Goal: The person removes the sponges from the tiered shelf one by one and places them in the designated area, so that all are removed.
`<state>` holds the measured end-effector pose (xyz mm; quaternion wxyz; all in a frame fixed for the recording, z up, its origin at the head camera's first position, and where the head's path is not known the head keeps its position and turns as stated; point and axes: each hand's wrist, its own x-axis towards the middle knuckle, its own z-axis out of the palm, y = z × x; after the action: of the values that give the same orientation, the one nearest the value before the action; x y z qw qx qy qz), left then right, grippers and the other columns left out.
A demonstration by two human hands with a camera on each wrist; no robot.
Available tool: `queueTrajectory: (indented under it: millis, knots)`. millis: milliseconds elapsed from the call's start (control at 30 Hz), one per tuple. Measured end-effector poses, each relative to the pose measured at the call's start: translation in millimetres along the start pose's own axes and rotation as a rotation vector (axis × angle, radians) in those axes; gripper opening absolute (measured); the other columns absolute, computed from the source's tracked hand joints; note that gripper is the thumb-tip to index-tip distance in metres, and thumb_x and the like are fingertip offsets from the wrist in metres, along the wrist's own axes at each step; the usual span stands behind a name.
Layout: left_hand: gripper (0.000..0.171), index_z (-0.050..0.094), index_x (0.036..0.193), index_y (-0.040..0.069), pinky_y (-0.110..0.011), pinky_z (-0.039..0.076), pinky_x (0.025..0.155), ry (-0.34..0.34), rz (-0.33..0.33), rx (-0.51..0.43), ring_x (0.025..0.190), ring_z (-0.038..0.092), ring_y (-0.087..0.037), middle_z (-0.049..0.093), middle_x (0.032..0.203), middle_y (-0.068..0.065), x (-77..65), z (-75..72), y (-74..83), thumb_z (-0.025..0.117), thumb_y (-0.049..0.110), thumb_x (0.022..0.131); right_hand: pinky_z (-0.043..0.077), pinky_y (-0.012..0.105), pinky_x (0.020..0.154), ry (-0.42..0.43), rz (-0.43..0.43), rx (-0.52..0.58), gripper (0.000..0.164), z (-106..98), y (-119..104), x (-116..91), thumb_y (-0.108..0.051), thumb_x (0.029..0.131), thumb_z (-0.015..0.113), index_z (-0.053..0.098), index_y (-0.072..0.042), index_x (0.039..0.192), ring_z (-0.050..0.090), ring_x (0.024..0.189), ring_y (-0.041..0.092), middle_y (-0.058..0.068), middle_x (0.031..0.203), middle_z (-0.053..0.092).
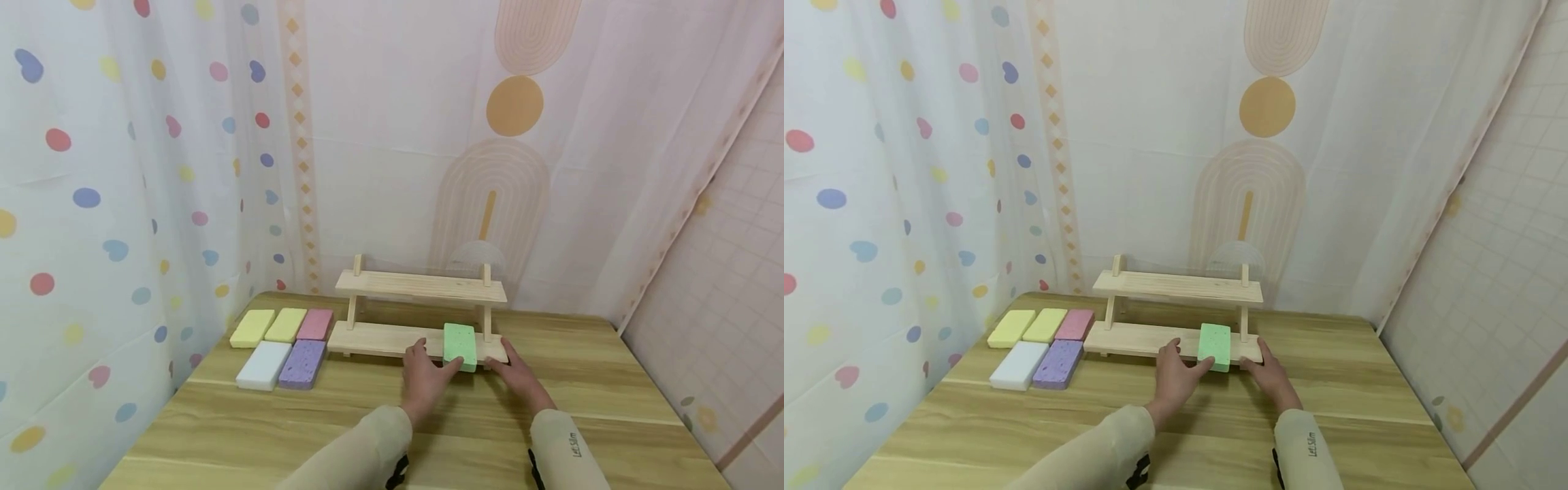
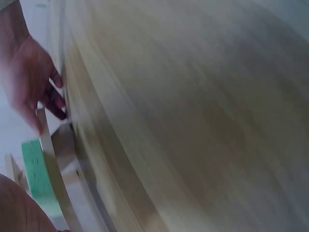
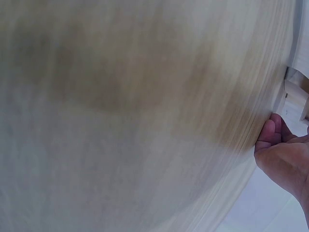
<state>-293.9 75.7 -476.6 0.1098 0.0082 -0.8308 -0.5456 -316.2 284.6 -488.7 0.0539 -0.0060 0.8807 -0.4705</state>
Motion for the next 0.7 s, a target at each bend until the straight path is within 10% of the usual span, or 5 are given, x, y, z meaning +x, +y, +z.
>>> queueTrajectory:
  millis: [700]
  knots:
    - [0.088, 0.052, 0.126, -0.002, -0.044, 0.044, 0.083, 0.224, 0.043, 0.222, 0.098, 0.048, -0.030, 0.050, 0.110, -0.013, -7.4, 54.4, 3.1, 0.088, 0.051, 0.067, 0.015, 0.067, 0.111, 0.055, -0.018, -0.003, 0.084, 1.8, 3.1, 3.0, -0.044, 0.101, 0.052, 0.006, -0.003, 0.158, 0.012, 0.142, 0.054, 0.034, 0.157, 0.013]
